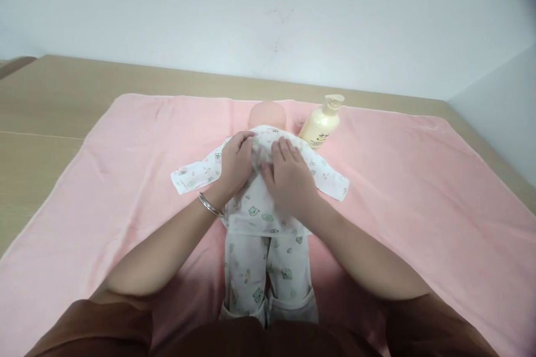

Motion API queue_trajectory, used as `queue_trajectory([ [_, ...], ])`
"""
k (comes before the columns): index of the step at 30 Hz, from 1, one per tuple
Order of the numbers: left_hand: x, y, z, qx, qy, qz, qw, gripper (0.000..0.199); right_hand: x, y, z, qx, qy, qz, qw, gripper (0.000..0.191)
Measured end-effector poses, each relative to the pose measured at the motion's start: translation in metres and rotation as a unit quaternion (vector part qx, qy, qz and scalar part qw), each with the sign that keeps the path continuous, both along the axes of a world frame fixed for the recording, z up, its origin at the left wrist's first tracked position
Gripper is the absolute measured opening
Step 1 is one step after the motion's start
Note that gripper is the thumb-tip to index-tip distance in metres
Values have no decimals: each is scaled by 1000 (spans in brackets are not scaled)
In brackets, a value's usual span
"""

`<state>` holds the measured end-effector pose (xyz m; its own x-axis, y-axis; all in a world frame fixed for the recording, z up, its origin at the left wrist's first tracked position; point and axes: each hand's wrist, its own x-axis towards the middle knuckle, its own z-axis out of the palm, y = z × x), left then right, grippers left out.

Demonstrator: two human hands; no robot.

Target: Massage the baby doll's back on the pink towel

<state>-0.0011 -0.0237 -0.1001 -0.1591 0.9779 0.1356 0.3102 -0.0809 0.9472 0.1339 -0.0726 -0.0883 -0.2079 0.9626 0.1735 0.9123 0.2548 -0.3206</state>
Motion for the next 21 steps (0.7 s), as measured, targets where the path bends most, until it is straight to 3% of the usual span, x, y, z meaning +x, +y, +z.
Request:
queue_trajectory([
  [3, 1, -2, 3, -2, -30, 11, 1000, 27, -6, -7, 1, 22, -15, 94, 995, 56],
  [6, 1, -4, -1, 1, -29, 12, 1000, 28, 5, 13, -1, 1, 0, 124, 992, 51],
  [10, 0, -7, -12, 34, 26, 9, 999, 33, 15, 31, -2, -24, -18, 7, 1000, 62],
  [13, 1, -6, -17, 59, 61, 2, 996, 36, 3, 11, 0, -8, -85, -79, 993, 72],
  [17, 2, -3, -17, 41, 54, 7, 998, 36, -12, -15, 2, 35, -125, 33, 991, 60],
  [19, 2, -3, -17, 38, 50, 7, 998, 36, -8, -8, 3, 23, -103, 78, 991, 58],
  [21, 1, -6, -18, 51, 66, 0, 997, 37, 1, 8, 4, -11, -72, 73, 995, 61],
])
